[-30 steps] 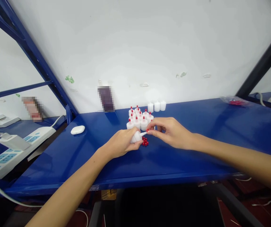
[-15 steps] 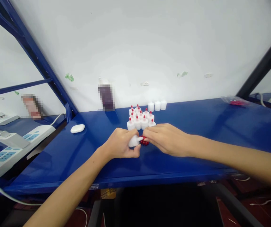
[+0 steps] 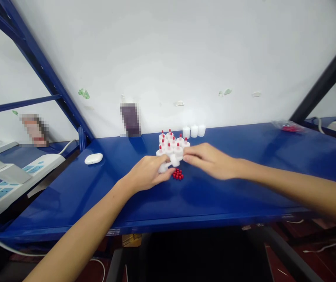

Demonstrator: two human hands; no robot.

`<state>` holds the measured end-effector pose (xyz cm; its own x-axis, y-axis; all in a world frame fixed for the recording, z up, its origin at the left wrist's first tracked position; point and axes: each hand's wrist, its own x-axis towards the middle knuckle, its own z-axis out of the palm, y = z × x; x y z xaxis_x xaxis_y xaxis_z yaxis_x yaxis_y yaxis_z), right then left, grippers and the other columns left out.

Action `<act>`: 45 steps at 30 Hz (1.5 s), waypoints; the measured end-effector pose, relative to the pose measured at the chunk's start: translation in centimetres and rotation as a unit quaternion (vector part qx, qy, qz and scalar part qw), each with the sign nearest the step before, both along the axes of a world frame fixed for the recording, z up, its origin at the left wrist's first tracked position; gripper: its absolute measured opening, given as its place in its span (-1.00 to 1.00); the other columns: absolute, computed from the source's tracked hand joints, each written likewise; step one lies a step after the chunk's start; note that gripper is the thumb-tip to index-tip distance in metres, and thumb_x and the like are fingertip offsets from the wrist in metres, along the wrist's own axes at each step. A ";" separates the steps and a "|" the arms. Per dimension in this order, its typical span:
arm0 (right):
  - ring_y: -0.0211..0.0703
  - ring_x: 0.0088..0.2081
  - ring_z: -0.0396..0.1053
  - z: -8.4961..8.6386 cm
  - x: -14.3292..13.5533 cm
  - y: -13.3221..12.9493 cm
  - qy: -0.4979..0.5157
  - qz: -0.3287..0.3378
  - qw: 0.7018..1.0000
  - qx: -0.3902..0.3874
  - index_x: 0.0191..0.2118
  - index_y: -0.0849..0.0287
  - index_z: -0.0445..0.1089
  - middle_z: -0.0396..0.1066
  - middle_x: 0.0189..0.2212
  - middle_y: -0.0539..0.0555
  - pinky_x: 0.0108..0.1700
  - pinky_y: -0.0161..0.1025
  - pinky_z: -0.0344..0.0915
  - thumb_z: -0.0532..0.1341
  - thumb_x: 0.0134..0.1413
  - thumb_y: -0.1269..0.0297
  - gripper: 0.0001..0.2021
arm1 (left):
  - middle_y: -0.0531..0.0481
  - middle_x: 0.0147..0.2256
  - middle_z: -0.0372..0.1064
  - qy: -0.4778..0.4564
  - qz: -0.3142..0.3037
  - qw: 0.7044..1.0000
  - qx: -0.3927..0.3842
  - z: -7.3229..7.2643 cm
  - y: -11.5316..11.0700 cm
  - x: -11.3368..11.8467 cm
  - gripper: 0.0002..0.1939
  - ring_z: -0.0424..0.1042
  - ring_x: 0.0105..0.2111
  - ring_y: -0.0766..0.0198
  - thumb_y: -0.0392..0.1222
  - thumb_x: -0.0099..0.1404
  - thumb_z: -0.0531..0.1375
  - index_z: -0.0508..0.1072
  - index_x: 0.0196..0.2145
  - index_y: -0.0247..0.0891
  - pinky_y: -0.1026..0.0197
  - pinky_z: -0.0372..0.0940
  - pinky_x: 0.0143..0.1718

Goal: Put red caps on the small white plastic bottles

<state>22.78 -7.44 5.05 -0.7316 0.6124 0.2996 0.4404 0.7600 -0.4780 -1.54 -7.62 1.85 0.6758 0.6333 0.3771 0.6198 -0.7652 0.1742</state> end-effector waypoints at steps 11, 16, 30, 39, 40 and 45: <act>-0.32 -0.55 -0.07 2.1 3.1 4.4 -0.030 -0.167 0.983 -0.064 -0.59 0.14 0.05 -0.04 -0.63 -0.11 -0.46 -0.25 -0.12 0.07 0.15 0.24 -0.68 | 0.09 -0.42 0.33 -0.046 0.023 0.998 -0.029 0.2 -0.2 -0.2 -0.77 0.25 -0.50 0.32 0.01 0.44 0.06 0.28 -0.14 -0.21 0.26 0.12 -0.40; -0.31 -0.57 -0.11 1.9 2.4 5.6 -0.105 -0.182 0.968 -0.137 -0.62 0.13 -0.03 -0.08 -0.66 -0.10 -0.49 -0.24 -0.15 0.06 0.10 0.26 -0.67 | 0.10 -0.43 0.33 -0.071 0.034 0.996 -0.029 0.2 -0.1 -0.4 -0.67 0.29 -0.50 0.31 0.09 0.38 0.15 0.30 -0.11 -0.22 0.26 0.15 -0.40; -0.31 -0.58 -0.02 3.6 -0.1 5.8 -0.178 -0.188 0.960 -0.111 -0.64 0.14 0.00 0.01 -0.65 -0.06 -0.51 -0.24 -0.08 0.05 0.12 0.21 -0.65 | 0.03 -0.40 0.38 -0.020 0.009 1.000 -0.022 0.2 0.6 -0.6 -0.57 0.33 -0.44 0.28 0.20 0.36 0.13 0.41 -0.23 -0.27 0.27 0.13 -0.39; -0.31 -0.63 -0.02 3.3 0.2 6.6 -0.201 -0.178 0.949 -0.164 -0.66 0.13 0.02 0.04 -0.70 -0.04 -0.55 -0.24 -0.08 0.05 0.10 0.15 -0.63 | 0.02 -0.45 0.42 0.054 0.016 0.998 0.003 0.1 0.5 -0.5 -0.54 0.38 -0.47 0.23 0.22 0.40 0.04 0.42 -0.22 -0.26 0.26 0.08 -0.43; -0.31 -0.63 -0.03 3.2 0.3 6.8 -0.202 -0.174 0.949 -0.169 -0.66 0.12 0.01 0.04 -0.70 -0.04 -0.56 -0.24 -0.08 0.05 0.10 0.15 -0.63 | 0.01 -0.44 0.43 0.058 0.017 0.998 0.004 0.1 0.5 -0.5 -0.55 0.38 -0.47 0.23 0.22 0.40 0.04 0.41 -0.22 -0.25 0.26 0.08 -0.43; -0.32 -0.66 -0.03 2.9 0.2 7.5 -0.214 -0.145 0.946 -0.197 -0.64 0.12 0.06 0.06 -0.71 -0.06 -0.59 -0.26 -0.06 0.06 0.08 0.17 -0.67 | -0.01 -0.44 0.43 0.092 0.017 0.995 0.024 0.1 0.2 -0.2 -0.54 0.40 -0.46 0.20 0.23 0.39 0.05 0.41 -0.24 -0.26 0.25 0.07 -0.43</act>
